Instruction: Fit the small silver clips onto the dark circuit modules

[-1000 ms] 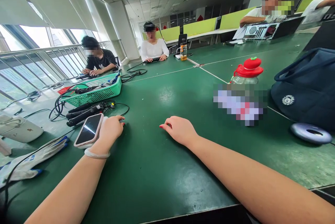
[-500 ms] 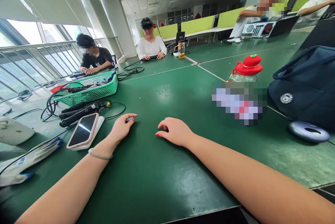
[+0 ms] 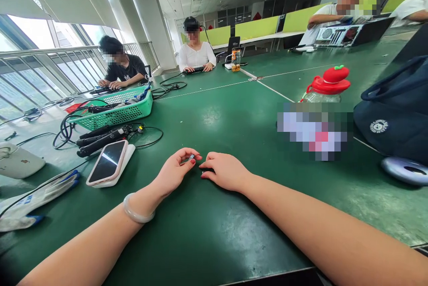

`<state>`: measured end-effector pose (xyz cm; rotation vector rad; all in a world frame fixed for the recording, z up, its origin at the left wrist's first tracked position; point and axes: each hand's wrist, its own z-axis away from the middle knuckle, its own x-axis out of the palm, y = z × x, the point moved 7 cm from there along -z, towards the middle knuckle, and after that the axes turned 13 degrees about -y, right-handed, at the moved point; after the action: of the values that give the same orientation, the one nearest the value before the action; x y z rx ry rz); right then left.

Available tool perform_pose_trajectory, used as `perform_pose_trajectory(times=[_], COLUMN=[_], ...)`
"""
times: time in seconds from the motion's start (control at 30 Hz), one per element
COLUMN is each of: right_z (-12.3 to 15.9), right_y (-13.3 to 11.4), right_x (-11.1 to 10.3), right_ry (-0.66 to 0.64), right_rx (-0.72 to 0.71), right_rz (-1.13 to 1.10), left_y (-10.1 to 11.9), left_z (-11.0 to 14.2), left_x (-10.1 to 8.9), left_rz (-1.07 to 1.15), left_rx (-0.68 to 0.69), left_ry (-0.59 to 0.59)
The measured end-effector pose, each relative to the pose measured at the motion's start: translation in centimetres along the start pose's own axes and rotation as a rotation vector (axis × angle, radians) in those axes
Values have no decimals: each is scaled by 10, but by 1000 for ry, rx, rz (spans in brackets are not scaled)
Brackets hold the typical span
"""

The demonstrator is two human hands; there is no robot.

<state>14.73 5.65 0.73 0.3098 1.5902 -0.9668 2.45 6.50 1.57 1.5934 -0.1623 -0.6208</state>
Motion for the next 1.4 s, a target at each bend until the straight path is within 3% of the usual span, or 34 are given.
perform_pose_trajectory(times=[0.13, 0.47, 0.77, 0.93, 1.2, 1.4], right_z=[-1, 2, 5, 9, 10, 10], right_y=[-2, 1, 8, 8, 16, 13], right_x=[0, -5, -16, -22, -16, -18], right_ry=[8, 39, 140, 229, 244, 256], right_rx=[-24, 1, 10, 19, 103, 96], right_rz=[-26, -62, -277, -351, -657, -621], left_y=[-6, -8, -17, -9, 9, 19], left_z=[-1, 1, -2, 0, 3, 6], left_x=[0, -5, -2, -1, 3, 9], left_rz=[13, -239, -118, -178, -380, -539], left_rx=[-34, -126, -92, -78, 5, 53], left_ry=[-5, 34, -12, -12, -29, -44])
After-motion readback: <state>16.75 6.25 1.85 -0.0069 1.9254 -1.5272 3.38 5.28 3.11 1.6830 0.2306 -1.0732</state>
